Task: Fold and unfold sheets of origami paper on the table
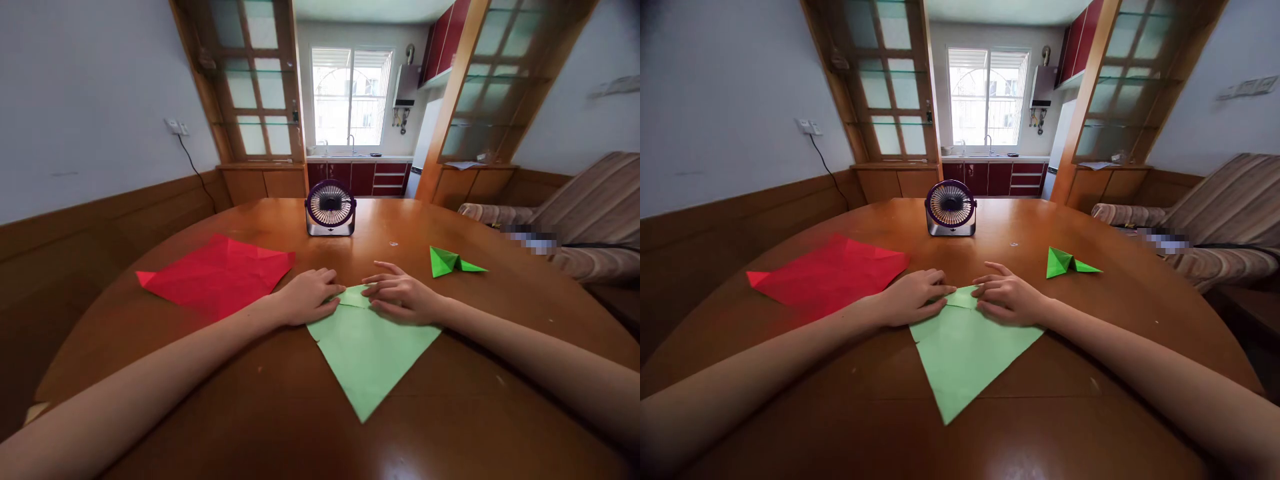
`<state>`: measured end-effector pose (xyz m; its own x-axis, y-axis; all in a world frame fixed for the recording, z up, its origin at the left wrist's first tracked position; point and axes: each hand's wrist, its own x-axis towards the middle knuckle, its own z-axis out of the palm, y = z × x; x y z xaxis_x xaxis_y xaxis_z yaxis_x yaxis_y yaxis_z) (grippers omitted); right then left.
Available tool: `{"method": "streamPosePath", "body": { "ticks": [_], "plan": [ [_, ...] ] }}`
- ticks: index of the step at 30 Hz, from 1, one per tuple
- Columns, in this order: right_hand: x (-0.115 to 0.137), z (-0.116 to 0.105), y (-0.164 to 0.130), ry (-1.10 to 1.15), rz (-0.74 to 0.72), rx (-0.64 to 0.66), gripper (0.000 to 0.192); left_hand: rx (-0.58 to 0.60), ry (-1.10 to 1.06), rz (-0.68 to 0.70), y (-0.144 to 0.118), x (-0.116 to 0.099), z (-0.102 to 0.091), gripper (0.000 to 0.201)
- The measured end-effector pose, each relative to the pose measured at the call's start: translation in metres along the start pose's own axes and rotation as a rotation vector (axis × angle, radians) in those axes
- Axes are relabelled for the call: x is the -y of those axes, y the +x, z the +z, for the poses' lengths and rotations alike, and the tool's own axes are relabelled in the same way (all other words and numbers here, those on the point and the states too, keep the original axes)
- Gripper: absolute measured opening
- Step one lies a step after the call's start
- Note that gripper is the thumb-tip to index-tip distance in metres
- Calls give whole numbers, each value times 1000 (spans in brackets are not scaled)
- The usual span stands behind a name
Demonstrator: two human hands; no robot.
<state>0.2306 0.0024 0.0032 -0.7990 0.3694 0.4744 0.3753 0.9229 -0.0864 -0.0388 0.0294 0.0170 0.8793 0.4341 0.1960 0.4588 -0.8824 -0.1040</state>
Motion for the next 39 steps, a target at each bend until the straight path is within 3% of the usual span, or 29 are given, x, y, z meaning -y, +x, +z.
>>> {"method": "streamPosePath", "body": {
  "ticks": [9, 16, 24, 39],
  "plan": [
    [-4, 1, -1, -74, 34, 7, 16, -28, -244, -18, -1, 11, 3, 34],
    [-5, 2, -2, -68, 26, 12, 14, -110, -275, 52, -3, 25, 11, 32],
    [-6, 3, -3, -69, 15, 2, 14, -47, -240, 91, -7, 27, -3, 30],
    [-7, 3, -4, -73, 17, 5, 15, 34, -236, 50, -49, 23, -30, 28]
  ]
}}
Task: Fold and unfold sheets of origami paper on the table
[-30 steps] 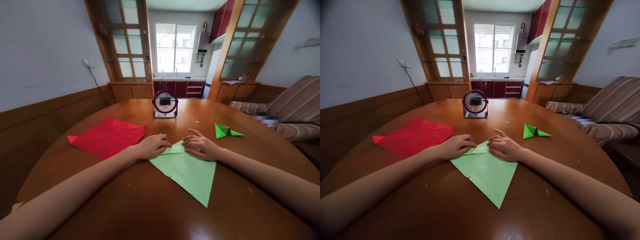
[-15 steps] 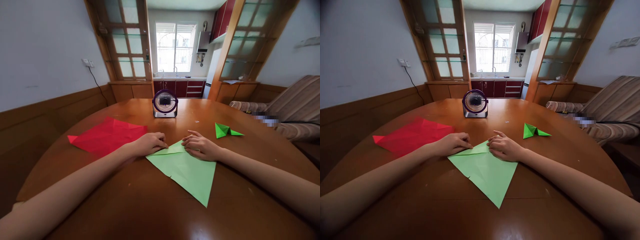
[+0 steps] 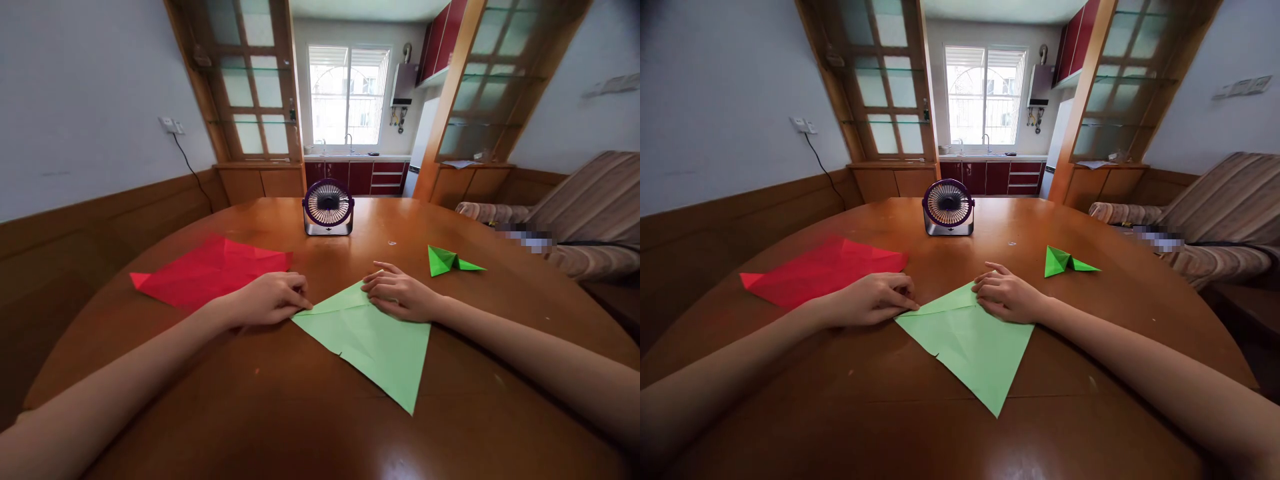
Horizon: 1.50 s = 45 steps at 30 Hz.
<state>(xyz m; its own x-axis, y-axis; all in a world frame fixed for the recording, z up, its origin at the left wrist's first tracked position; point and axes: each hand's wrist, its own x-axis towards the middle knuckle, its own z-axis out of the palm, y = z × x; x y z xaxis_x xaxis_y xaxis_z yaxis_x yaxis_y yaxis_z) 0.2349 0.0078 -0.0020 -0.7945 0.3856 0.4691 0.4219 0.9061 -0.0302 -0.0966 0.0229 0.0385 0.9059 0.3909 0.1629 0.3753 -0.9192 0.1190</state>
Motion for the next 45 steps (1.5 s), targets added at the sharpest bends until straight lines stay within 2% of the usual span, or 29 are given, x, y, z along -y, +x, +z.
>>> {"method": "streamPosePath", "body": {
  "ticks": [13, 20, 24, 27, 31, 36, 39, 45],
  "plan": [
    [0, 0, 0, -1, -5, -3, 15, 138, 3, -40, -10, -8, -20, 41],
    [-1, 0, -1, 2, -16, 4, 15, 157, 26, -60, -11, -17, -27, 32],
    [0, -1, 0, 21, -10, 4, 15, 126, 1, -98, -13, -17, -27, 26],
    [1, -3, 1, 38, -5, 4, 16, 30, -27, -72, -11, -15, -22, 25],
    [3, -4, 1, 4, -6, -38, 30, -122, -50, 36, -3, -18, -3, 27],
    [0, 0, -1, -95, 60, -119, 41, -128, 30, 154, 5, -26, 24, 34],
    [-1, 2, -2, -146, 99, -170, 47, -146, 65, 119, 5, -24, 32, 37],
    [1, 1, -1, -229, 75, -228, 54, -158, 125, -78, 2, -13, 38, 45]
  ]
}}
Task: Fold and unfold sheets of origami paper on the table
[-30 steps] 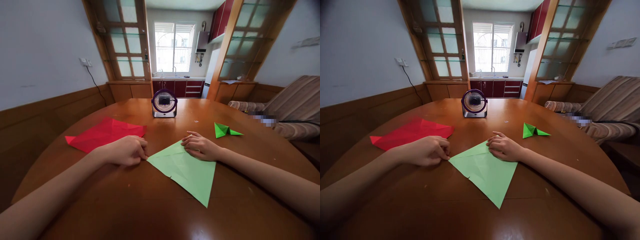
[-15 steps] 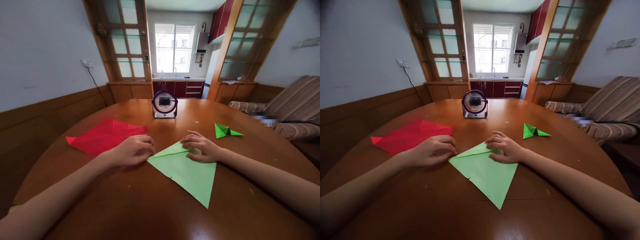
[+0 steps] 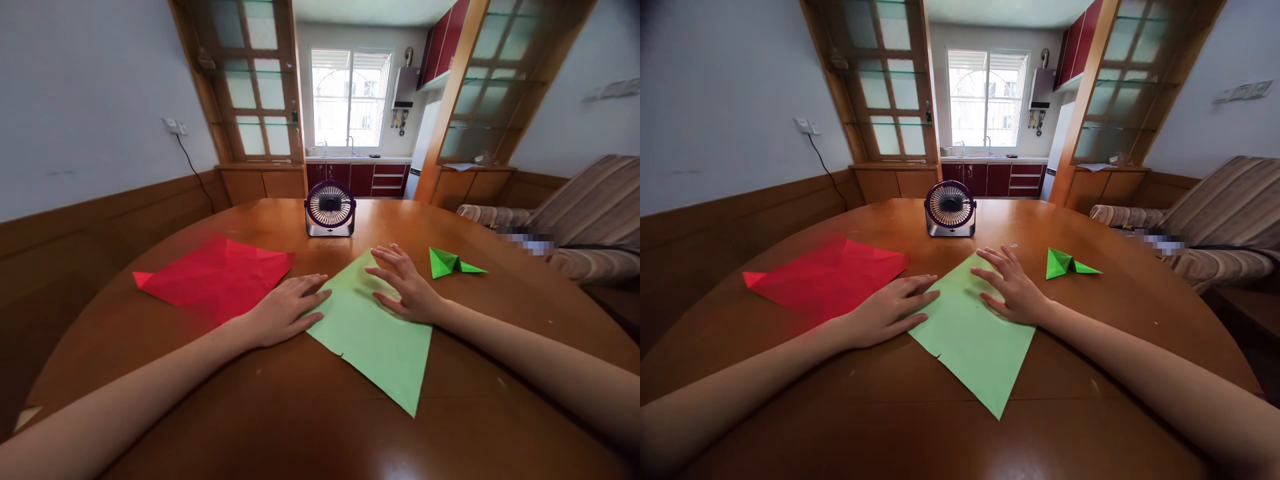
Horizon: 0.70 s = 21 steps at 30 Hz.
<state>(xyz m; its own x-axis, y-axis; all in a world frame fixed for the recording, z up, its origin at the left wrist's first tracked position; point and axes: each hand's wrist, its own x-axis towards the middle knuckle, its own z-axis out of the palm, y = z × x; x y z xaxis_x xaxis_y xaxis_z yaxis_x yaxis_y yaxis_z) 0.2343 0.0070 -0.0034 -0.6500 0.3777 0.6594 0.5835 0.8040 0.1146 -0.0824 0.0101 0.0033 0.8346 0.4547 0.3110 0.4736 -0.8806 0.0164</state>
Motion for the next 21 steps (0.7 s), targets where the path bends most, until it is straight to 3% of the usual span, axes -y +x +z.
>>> {"method": "streamPosePath", "body": {
  "ticks": [5, 8, 12, 16, 21],
  "plan": [
    [-1, 1, 0, 39, -3, 49, 43, 40, -16, -47, 1, 4, 3, 48],
    [-2, 3, -1, 57, -3, 71, 40, 71, -57, 31, 2, 2, -1, 50],
    [-3, 4, -2, 49, -12, 93, 33, 197, -180, 153, 3, -5, -10, 56],
    [-4, 2, -1, 51, -34, 96, 26, 254, -176, 95, 2, -6, -12, 65],
    [-4, -2, 1, 179, -31, 130, 21, 238, -80, -26, 0, 2, -5, 71]
  ]
}}
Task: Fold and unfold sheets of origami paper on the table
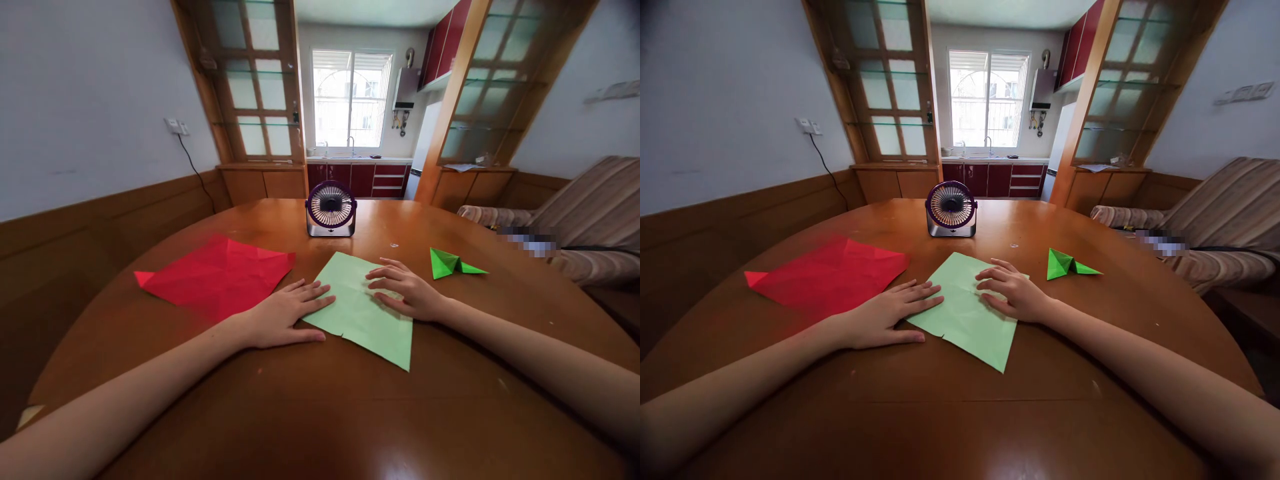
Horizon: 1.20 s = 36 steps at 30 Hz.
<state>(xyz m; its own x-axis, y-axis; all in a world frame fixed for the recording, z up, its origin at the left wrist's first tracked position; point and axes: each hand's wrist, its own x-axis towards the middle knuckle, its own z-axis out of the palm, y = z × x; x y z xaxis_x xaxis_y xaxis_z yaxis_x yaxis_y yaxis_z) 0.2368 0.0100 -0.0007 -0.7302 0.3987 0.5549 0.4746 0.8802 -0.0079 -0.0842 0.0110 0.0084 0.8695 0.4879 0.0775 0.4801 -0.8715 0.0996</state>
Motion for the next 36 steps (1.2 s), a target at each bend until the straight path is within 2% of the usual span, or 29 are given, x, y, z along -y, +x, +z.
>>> {"method": "streamPosePath", "body": {
  "ticks": [3, 5, 12, 15, 20, 27, 31, 36],
  "plan": [
    [2, -2, 1, 103, 18, 38, 23, -58, 47, -76, 0, 4, 3, 67],
    [4, -3, 1, 175, 26, 64, 24, -112, 77, -73, 1, 5, 4, 62],
    [5, -3, 1, 351, 77, 151, 26, -333, 220, 255, 4, 4, 8, 34],
    [3, -5, 2, 375, 70, 183, 27, -409, 304, 344, 6, 1, 8, 27],
    [-1, -13, -4, 372, 94, 247, 27, -419, 341, 356, 8, -4, 6, 31],
    [-12, -29, -15, 406, 161, 328, 36, -478, 449, 343, 12, -10, 11, 23],
    [-14, -31, -15, 488, 178, 377, 46, -484, 464, 356, 13, -13, 12, 22],
    [-14, -31, -14, 517, 209, 421, 63, -485, 364, 335, 12, -9, 11, 25]
  ]
}}
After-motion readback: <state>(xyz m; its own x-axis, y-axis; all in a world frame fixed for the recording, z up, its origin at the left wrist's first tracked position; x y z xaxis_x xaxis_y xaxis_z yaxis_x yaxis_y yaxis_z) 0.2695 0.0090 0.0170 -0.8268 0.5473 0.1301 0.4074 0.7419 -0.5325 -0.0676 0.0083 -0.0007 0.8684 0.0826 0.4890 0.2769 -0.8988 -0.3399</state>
